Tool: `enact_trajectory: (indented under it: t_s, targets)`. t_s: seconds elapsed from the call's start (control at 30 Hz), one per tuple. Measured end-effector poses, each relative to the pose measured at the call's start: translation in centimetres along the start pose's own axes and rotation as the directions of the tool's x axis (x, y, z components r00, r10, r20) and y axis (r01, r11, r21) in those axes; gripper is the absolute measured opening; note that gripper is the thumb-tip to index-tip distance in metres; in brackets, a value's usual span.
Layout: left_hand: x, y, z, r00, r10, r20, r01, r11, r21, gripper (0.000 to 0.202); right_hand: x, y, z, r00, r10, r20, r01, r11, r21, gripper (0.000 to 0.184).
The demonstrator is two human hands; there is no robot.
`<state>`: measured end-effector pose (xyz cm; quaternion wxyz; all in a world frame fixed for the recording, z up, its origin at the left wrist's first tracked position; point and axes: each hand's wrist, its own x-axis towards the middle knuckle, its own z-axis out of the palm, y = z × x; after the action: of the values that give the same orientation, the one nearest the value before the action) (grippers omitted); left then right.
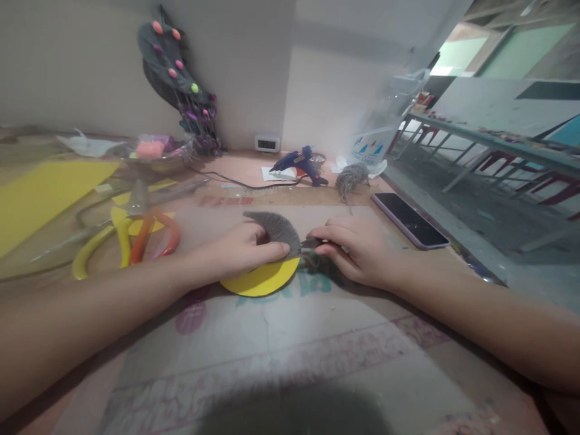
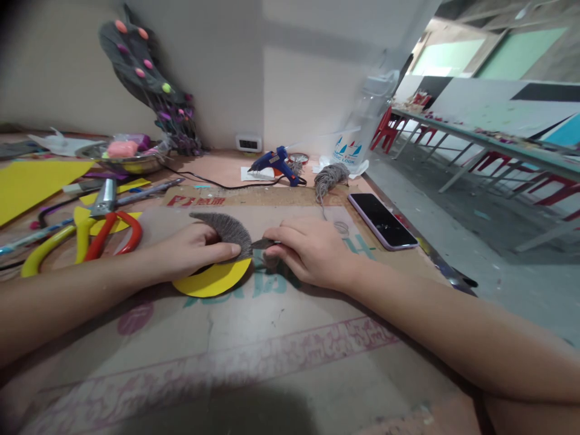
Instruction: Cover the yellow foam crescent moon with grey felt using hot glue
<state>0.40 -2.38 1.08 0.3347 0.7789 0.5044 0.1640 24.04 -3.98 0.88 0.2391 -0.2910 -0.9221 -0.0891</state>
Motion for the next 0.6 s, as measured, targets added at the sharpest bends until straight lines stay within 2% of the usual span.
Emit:
enact_trajectory:
  t_s: [0.37,0.6]
  targets:
    - [-0.09,0.17,-0.06,0.998,-0.057,0.011,0.057,0.995,-0.081,0.040,-0.07,0.17,0.05,1.000,-0.012,-0.007,0.012,1.000,0.016,0.029]
    - [0.05,-0.16,0.10,1.000,-0.021,0.012,0.022,0.996,-0.088,0.043,0.11,0.11,0.10,0.999,-0.032,0.001,0.032,0.999,-0.010,0.030]
